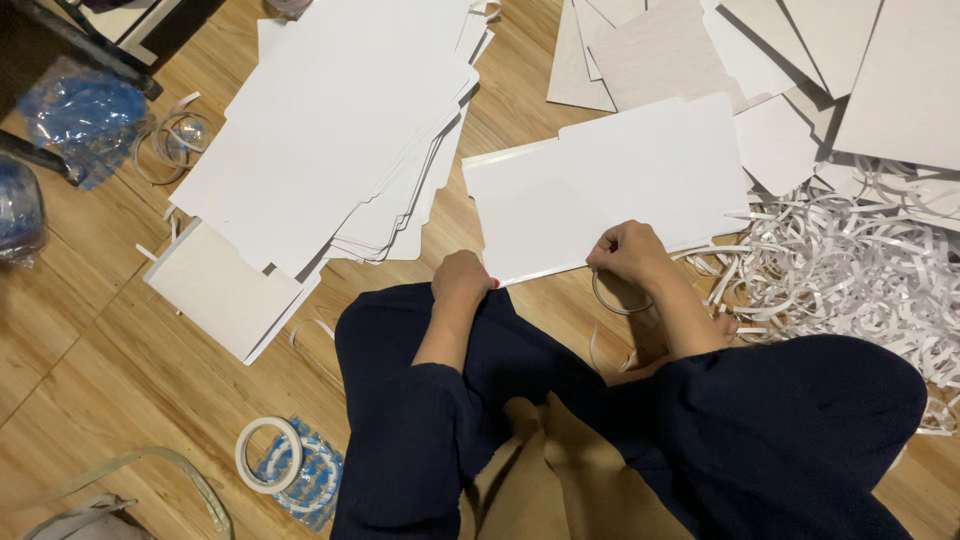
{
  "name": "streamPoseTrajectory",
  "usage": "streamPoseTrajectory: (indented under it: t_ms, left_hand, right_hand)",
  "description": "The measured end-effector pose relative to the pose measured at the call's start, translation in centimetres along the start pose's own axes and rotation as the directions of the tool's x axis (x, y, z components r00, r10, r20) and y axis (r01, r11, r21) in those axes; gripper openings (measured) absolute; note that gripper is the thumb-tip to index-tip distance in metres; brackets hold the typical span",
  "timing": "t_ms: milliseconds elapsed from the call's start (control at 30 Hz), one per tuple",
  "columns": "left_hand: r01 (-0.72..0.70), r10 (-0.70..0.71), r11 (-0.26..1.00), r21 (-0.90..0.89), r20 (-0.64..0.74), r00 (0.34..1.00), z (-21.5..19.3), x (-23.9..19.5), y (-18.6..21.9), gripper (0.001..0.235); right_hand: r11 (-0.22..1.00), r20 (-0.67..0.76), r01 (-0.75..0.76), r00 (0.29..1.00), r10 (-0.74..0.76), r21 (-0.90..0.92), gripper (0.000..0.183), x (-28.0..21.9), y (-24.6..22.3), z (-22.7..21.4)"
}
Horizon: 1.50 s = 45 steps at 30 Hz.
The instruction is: The person sits on the floor and assembles white paper boxes by applying adhesive tape to the edges and folding the flaps. They handle stacks of flat paper sheets, tape rolls, and finished boxes, working methodically to construct the items.
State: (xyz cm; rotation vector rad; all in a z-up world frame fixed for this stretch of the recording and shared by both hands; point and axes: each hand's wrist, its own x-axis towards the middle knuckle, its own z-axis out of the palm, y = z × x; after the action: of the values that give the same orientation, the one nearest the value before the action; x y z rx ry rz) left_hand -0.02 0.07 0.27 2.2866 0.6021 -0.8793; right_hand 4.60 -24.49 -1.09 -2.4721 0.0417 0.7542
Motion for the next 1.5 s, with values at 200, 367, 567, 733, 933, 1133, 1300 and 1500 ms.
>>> streamPoseTrajectory:
  t_ms: [200,367,567,733,933,1133,1300,1500]
  left_hand:
    - [0.010,-0.010,1.000,0.015,0.009,1.000,0.2,0.0,-0.1,0.037]
    - [-0.031,0.110,0.968,0.249,-0.311,0.944,3.6,-0.7,0.4,0.034]
    - [-0.388,0.469,0.770,0.506,-0.038,0.882,6.2,-8.6,6.4,0.069]
    - [-0.407,0.478,0.660,0.631,0.064,0.876,9.0,-6.8,6.2,0.084]
    - [-0.385,0.463,0.633,0.672,0.071,0.884,8.2,-7.0,6.3,0.084]
    - [-0.070,0.128,0.983,0.169,-0.364,0.922,5.8,-4.8,5.0,0.091]
    - [-0.019,-0.013,0.995,-0.098,-0.315,0.949,5.6,-3.5,3.4,0.077]
    - [-0.232,0.106,0.954,-0.188,-0.512,0.853,3.1,-5.8,4.7,0.028]
  right_hand:
    - [0.999,-0.015,-0.011,1.000,0.010,-0.044,0.013,-0.4,-0.7,0.1]
    - [0.989,-0.054,-0.013,0.999,0.005,-0.146,0.009,-1.2,-2.1,0.5]
    - [0.940,-0.091,0.025,0.994,-0.060,-0.341,0.010,-1.2,-1.9,1.2]
    - [0.835,-0.103,0.139,0.968,-0.228,-0.532,0.011,-0.9,-1.3,3.4]
    - [0.345,-0.189,0.115,0.658,-0.729,-0.932,0.008,-2.5,-1.7,3.1]
    - [0.906,-0.009,0.026,0.999,-0.033,-0.422,0.069,-6.9,-6.8,-0.9]
    - [0.864,-0.003,0.012,1.000,-0.016,-0.503,0.078,-6.6,-5.8,1.0]
    - [0.900,0.021,-0.005,1.000,0.016,-0.435,0.077,-6.5,-5.7,0.6]
